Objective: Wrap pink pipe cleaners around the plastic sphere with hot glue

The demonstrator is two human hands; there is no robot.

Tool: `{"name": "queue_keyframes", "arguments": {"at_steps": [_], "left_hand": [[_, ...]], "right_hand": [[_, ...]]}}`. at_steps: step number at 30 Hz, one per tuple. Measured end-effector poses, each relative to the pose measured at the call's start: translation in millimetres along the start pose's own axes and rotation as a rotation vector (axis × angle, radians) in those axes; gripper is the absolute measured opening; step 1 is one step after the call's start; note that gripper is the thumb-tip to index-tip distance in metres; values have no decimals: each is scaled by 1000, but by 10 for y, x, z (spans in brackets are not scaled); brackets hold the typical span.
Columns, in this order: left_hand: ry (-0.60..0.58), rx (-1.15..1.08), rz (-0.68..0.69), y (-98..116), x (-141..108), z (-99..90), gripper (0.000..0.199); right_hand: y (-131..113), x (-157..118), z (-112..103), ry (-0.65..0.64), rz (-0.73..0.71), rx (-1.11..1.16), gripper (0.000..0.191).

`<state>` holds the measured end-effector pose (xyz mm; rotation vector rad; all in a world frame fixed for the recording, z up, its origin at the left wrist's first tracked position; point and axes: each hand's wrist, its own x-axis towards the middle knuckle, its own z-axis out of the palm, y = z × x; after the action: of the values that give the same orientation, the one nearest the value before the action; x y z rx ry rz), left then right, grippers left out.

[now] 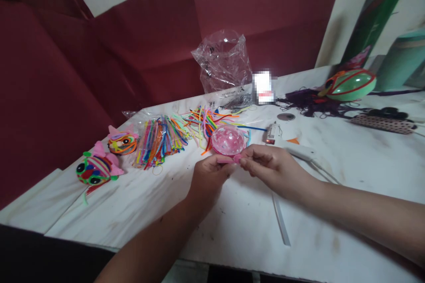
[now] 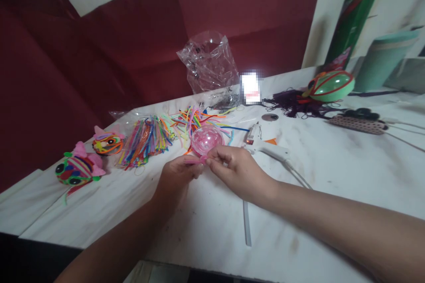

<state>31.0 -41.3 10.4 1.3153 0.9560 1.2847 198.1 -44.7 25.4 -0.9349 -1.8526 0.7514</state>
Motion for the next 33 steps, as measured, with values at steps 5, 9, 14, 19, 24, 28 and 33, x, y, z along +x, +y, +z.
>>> {"name": "queue_keyframes", "arguments": {"at_steps": [5, 9, 14, 19, 24, 28, 33], "left_hand": [[-33, 40, 54, 43, -34, 8, 14], [-54, 258, 191, 111, -54, -31, 9], [-101, 508, 406, 174, -62, -69, 9], [-225, 710, 475, 193, -52, -96, 10], [-279, 617, 378, 196, -32, -115, 9], [-91, 443, 329, 155, -55, -80, 10], [-34, 365, 261, 107, -89, -22, 11]], "right_hand": [[15, -13, 13, -19, -11, -18, 22], [-3, -3, -12, -47, -52, -118, 23], [-42, 21, -86, -144, -131, -241, 21], [-16, 29, -131, -291, -252, -387, 23], [-34, 30, -114, -309, -144, -300, 24], [-62, 32, -41, -226, 136, 74, 23], [-15, 5, 29, -137, 117, 114, 24]]}}
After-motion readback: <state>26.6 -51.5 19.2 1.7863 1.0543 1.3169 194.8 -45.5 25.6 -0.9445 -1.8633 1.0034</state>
